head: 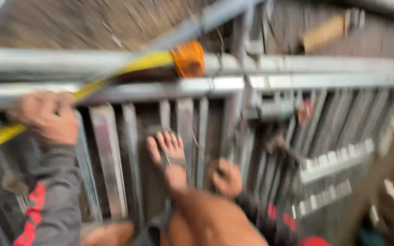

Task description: Measuring and cutting metal strips using a tape measure and an angle grinder in a fabrication setting.

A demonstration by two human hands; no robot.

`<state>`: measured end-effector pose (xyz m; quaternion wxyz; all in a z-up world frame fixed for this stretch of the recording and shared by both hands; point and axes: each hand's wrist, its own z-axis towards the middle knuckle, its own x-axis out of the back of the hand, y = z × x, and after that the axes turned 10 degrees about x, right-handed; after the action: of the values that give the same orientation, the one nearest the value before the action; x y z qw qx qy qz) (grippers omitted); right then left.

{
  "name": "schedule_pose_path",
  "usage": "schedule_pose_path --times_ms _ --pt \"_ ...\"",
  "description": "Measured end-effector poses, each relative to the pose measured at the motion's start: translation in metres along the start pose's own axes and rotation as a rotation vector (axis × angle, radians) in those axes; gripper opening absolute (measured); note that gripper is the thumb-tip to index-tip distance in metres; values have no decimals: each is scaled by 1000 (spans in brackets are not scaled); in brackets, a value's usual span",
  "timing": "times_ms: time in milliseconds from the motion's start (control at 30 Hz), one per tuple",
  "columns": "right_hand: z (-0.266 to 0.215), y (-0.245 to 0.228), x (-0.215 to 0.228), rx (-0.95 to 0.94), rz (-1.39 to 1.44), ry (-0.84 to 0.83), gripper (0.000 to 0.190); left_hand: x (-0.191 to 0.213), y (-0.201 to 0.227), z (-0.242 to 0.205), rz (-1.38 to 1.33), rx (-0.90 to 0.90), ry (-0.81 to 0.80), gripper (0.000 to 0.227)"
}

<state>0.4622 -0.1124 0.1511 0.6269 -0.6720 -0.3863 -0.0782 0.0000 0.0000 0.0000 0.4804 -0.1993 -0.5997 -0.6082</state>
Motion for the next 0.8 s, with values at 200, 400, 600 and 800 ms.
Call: schedule_pose_path --times_ms 200,400,600,800 --pt "85 -30 8 -43 -6 11 8 19 23 20 -55 7 51 11" --pt "149 19 81 72 -267 346 8 -1 12 17 -43 -58 26 12" --pt "197 132 147 94 -499 433 20 1 14 13 31 7 18 22" --pt "245 195 141 -103 -1127 132 34 -29 -8 5 156 -33 178 15"
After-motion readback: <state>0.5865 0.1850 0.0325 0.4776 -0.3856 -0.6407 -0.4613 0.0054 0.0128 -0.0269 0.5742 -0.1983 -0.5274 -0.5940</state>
